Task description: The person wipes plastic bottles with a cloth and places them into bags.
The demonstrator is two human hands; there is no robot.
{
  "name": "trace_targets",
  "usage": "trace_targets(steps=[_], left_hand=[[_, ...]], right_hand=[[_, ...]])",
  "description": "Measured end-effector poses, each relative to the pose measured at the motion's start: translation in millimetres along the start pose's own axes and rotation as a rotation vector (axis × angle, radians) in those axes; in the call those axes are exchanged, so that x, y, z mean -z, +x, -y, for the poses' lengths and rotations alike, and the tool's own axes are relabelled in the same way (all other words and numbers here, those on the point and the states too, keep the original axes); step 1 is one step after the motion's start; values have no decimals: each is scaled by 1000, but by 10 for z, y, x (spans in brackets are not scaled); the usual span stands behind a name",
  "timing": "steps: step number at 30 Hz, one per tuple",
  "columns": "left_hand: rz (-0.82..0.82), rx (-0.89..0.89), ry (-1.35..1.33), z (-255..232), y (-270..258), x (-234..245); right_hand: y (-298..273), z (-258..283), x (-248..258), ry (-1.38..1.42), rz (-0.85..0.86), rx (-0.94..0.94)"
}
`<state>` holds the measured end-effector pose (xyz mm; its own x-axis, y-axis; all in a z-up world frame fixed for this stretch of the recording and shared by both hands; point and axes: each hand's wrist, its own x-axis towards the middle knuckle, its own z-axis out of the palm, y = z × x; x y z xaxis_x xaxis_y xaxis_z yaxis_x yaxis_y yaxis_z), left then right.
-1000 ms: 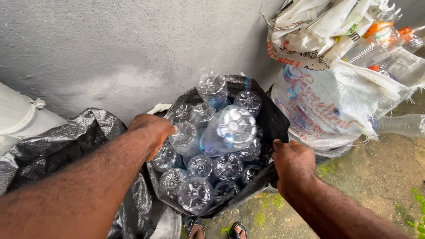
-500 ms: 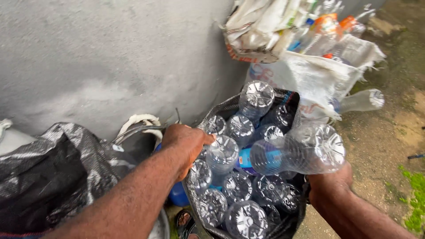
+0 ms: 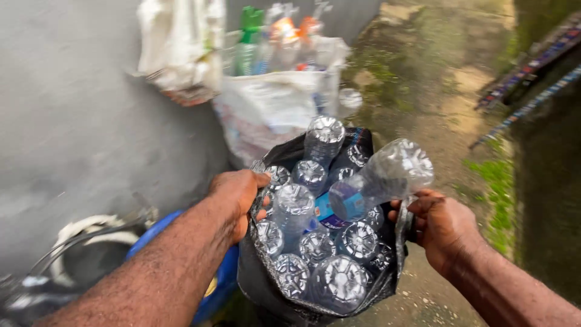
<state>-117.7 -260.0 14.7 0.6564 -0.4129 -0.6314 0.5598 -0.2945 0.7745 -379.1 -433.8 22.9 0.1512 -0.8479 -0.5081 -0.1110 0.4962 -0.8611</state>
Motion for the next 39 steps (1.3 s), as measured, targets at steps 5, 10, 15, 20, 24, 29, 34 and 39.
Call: trace_targets(steps=[5,10,15,20,24,29,34,39], left_hand=[[155,113,167,-71,-249,-1033],[362,123,91,21,-3,-2092],[612,180,138,-136,54,-3045],[787,254,127,-262,465,-3998],[898,284,157,-499,773,-4676],[1037,317,237,-1005,788,-5448],[1051,209,379,-1164,1107,-6210],[1048,310,330,-1422,1190,-6741]], right_hand=[[118,280,861,-50,-86,-124],[480,421,1671,33,-178,-76],[810,561,2195,71,-311,-5],[1307,751,2578,114,-339,23],[1588,1226,2437,189,-500,-29],[2002,1733,2573,185,-581,12],[2397,2107,2617,226,-651,7],[2984,2366,2772,248,-657,5]])
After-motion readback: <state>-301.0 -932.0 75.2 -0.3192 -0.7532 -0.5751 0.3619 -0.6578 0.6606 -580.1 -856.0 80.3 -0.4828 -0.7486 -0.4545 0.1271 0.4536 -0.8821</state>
